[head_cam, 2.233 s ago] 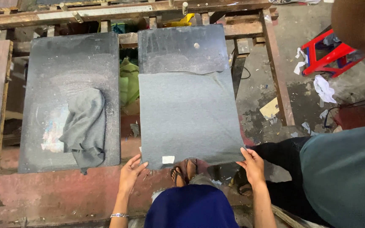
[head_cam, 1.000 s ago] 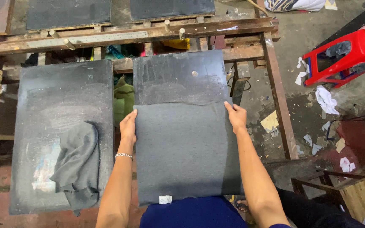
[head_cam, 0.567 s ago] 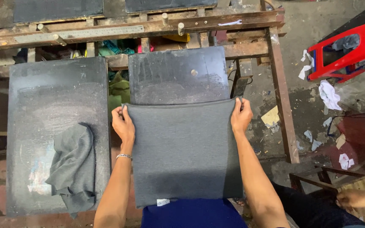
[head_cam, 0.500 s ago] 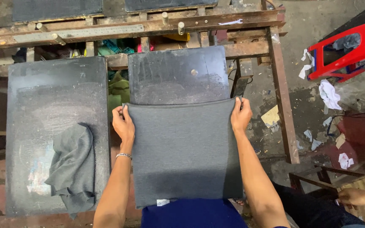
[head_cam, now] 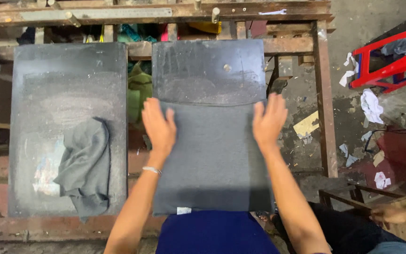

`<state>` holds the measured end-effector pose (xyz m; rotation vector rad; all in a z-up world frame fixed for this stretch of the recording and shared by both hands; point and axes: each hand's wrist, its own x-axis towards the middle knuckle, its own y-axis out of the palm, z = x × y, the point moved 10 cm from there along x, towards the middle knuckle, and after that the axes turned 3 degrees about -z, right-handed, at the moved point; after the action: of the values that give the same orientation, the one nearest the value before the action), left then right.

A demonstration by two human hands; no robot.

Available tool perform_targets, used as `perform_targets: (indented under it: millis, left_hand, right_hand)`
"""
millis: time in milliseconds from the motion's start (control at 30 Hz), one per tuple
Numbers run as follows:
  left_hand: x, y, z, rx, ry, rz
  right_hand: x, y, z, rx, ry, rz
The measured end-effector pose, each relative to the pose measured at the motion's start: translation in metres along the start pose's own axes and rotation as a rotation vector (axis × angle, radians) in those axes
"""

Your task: The person is rapidly placing and smoothing grey fabric panels onto a series of screen printing boards.

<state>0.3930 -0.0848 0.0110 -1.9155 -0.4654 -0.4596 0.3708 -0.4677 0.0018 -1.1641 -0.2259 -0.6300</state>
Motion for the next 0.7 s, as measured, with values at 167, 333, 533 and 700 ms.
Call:
perform_targets:
  millis: [167, 333, 533, 700]
  left_hand:
    - [-0.107, -0.018, -0.065, 0.067, 0.256, 0.305]
    - [-0.157, -0.045, -0.046, 0.116, 0.310, 0.347]
    - [-0.197, -0.077, -0.011, 0.111, 0.267, 0.419]
    - [-0.213, -0.101, 0.011, 0.009, 0.252, 0.386]
  right_hand:
    - [-0.149, -0.024, 0.143, 0.067, -0.367, 0.546]
    - [-0.189, -0.012, 0.135, 0.026, -0.668, 0.625]
    - [-0.156, -0.015, 0.108, -0.169, -0.280, 0.548]
    - [-0.265, -0.036, 0.158, -0.130, -0.448, 0.681]
